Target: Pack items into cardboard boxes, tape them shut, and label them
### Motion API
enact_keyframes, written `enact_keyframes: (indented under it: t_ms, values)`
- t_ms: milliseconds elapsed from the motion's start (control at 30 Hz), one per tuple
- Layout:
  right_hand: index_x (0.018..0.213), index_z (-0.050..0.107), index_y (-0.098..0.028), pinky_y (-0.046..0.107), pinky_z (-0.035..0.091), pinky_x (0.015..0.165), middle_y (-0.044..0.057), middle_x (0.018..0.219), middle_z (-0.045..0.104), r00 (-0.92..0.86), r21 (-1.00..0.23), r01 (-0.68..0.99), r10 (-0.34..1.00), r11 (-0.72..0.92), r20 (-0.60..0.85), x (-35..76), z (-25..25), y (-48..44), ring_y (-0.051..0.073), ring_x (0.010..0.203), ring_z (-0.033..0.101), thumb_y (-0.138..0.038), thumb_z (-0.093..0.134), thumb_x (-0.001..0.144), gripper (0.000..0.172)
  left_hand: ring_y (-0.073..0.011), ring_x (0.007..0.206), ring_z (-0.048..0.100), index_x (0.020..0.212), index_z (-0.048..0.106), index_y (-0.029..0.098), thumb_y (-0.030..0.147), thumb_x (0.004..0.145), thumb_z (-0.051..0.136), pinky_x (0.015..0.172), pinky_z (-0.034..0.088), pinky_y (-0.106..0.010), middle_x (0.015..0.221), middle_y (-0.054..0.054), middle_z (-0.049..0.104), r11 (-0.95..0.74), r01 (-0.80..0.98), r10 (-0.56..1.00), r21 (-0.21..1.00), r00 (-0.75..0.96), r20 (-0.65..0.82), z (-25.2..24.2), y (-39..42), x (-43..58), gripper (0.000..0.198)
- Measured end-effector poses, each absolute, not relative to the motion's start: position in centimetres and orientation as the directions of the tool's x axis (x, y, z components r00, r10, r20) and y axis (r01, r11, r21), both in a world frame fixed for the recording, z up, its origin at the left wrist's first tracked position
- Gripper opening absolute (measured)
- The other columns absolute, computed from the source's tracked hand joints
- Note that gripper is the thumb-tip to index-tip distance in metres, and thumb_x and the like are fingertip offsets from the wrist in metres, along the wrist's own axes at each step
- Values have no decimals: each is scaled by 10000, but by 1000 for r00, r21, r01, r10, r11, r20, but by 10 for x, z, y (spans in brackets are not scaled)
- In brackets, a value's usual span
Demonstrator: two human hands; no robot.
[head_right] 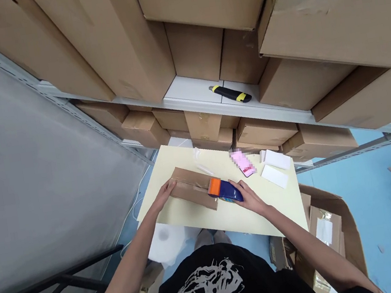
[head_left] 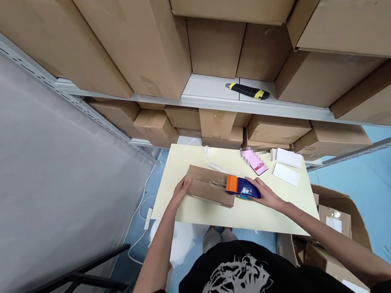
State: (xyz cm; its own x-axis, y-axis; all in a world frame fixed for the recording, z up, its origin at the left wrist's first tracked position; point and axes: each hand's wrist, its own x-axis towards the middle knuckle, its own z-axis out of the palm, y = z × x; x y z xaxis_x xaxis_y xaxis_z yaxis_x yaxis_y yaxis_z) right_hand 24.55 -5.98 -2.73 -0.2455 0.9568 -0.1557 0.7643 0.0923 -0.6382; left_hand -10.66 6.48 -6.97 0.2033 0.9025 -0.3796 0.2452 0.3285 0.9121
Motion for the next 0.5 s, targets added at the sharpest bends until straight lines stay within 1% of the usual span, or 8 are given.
enact_keyframes:
  t_ms: [67, 133, 200, 267, 300, 367, 433, 500]
  values:
    - [1425, 250, -301, 357, 493, 844, 46, 981, 454, -240, -640, 762, 962, 105, -129, 238, 4, -60, 208, 924, 542, -361, 516, 857, 630, -283, 1139, 542, 1192, 589, 149, 649, 733, 544, 979, 401, -377, 1215, -109, 618, 355, 223, 870, 908, 277, -408, -70, 64, -114, 681]
    - [1407, 301, -299, 347, 489, 828, 46, 969, 483, -223, -612, 782, 969, 113, -107, 228, 42, -55, 212, 913, 551, -419, 528, 849, 614, -278, 1085, 570, 1175, 594, 150, 663, 737, 525, 913, 446, -369, 1181, -109, 635, 430, 205, 812, 879, 338, -476, -73, 63, -116, 678]
    - [1388, 347, -299, 343, 486, 798, 49, 959, 506, -203, -542, 832, 974, 116, -104, 214, 79, -45, 220, 892, 557, -458, 546, 829, 615, -270, 1032, 594, 1162, 595, 147, 677, 728, 519, 845, 481, -358, 1151, -114, 648, 523, 189, 738, 831, 386, -553, -78, 62, -112, 689]
    - [1373, 380, -305, 333, 478, 758, 46, 937, 519, -212, -463, 879, 964, 116, -162, 195, 109, -29, 220, 859, 569, -471, 553, 818, 604, -266, 991, 611, 1131, 607, 131, 682, 726, 512, 807, 496, -358, 1107, -123, 665, 552, 194, 715, 811, 391, -580, -80, 63, -105, 691]
    - [1362, 400, -308, 323, 471, 738, 43, 919, 524, -210, -426, 898, 958, 110, -196, 184, 119, -19, 216, 837, 575, -472, 553, 817, 589, -270, 980, 615, 1102, 619, 118, 678, 730, 509, 807, 496, -366, 1079, -130, 674, 522, 208, 751, 827, 346, -562, -78, 65, -101, 682]
    - [1343, 431, -307, 313, 454, 729, 47, 924, 535, -166, -353, 933, 957, 74, -238, 161, 132, 2, 214, 822, 588, -472, 549, 819, 561, -293, 1033, 589, 1075, 621, 105, 655, 755, 497, 862, 468, -403, 1090, -143, 665, 417, 251, 865, 874, 187, -466, -69, 68, -95, 648]
    - [1334, 441, -310, 318, 442, 731, 57, 954, 548, -114, -287, 957, 955, 33, -273, 139, 138, 23, 223, 826, 600, -486, 528, 828, 543, -303, 1165, 502, 1149, 571, 117, 611, 818, 442, 966, 389, -440, 1227, -140, 594, 312, 281, 943, 908, 29, -333, -52, 67, -91, 609]
    - [1321, 451, -306, 331, 438, 738, 67, 983, 562, -90, -241, 970, 946, 14, -310, 120, 143, 42, 234, 840, 609, -500, 496, 839, 522, -270, 1272, 395, 1283, 461, 162, 548, 881, 368, 1054, 290, -433, 1380, -98, 467, 237, 275, 971, 932, -35, -236, -35, 56, -85, 564]
